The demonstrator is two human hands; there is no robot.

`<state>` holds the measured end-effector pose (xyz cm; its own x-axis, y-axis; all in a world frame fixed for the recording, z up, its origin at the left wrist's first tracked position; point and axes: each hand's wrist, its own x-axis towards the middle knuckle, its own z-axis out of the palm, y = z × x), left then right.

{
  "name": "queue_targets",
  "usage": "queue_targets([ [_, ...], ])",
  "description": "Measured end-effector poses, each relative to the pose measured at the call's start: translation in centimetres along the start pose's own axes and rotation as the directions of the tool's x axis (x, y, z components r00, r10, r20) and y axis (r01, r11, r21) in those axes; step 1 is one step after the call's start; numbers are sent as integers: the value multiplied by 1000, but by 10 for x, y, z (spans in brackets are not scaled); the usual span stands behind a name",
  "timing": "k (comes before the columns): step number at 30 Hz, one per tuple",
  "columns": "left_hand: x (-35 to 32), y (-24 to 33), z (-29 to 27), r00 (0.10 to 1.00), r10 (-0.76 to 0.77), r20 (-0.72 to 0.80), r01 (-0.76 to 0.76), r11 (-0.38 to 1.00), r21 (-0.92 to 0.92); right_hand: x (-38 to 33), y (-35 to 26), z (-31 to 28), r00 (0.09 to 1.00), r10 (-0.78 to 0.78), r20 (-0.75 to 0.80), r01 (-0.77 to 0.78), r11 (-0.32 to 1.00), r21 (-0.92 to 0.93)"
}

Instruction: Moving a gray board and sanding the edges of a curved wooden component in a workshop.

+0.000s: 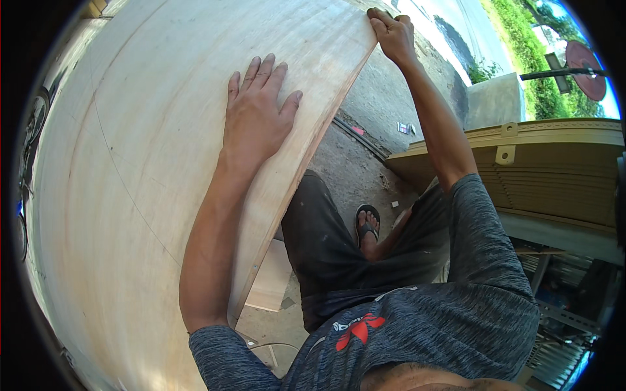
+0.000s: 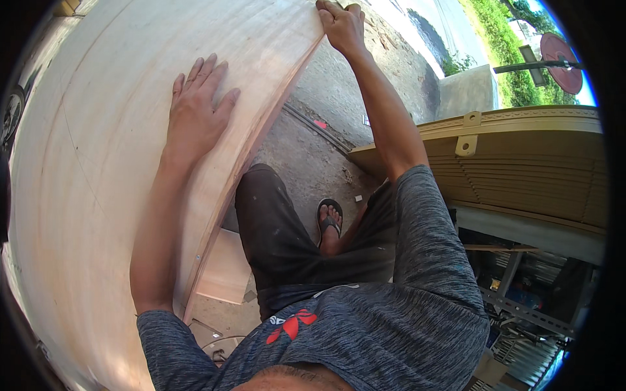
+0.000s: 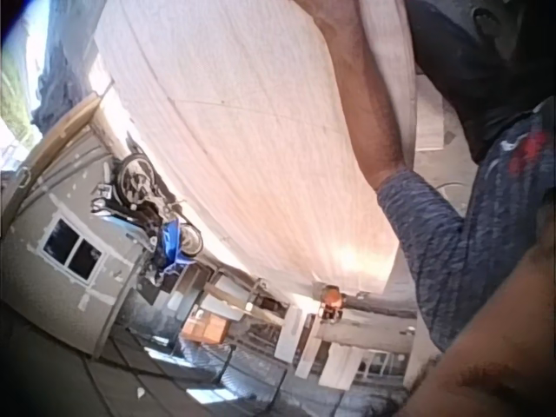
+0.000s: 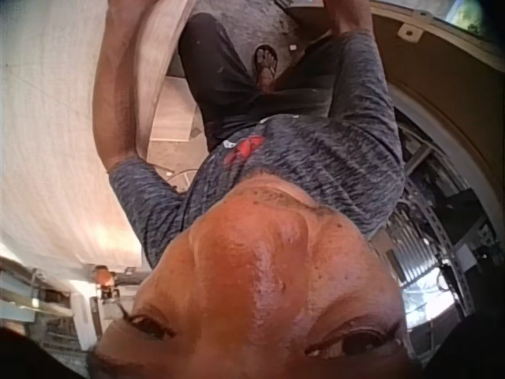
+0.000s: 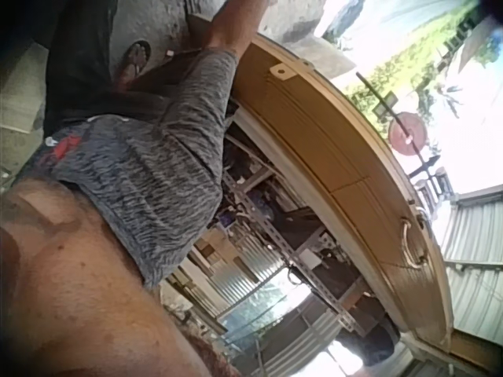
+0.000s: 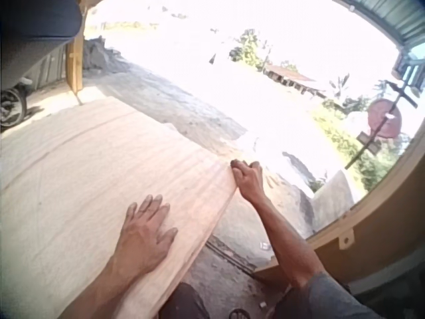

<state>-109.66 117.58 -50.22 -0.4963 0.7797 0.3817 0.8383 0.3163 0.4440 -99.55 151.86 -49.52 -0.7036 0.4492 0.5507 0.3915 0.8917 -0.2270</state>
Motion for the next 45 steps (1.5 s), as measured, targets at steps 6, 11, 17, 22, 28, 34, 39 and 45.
queue_targets([
  [6, -26, -21, -15, 998, -60, 19, 59, 995, 80, -107, -120, 3, 980, -197, 22, 184, 946, 267],
  [11, 2, -9, 4, 1000, 10, 5, -10, 999, 39, -32, -46, -2, 998, -65, -27, 63, 995, -79],
  [17, -22, -32, -6, 998, -2, -69, 8, 996, 93, -125, -151, -11, 978, -202, -53, 209, 939, 275],
  [22, 4, -57, -23, 984, -79, -157, 99, 988, 122, -74, -103, -12, 998, -61, 3, 60, 995, 77],
  [28, -33, -186, -74, 871, -412, -267, 476, 844, 248, -127, -167, -18, 972, -234, -19, 228, 919, 322],
  [34, -35, -172, -58, 916, -312, -252, 392, 831, 395, -146, -184, -18, 984, -173, -38, 176, 938, 297],
  [39, -39, -169, -69, 909, -334, -249, 403, 856, 325, -156, -205, -27, 986, -164, -17, 161, 938, 306],
  [45, -44, -172, -64, 901, -355, -248, 427, 823, 374, -192, -232, -33, 989, -148, -31, 150, 936, 317],
])
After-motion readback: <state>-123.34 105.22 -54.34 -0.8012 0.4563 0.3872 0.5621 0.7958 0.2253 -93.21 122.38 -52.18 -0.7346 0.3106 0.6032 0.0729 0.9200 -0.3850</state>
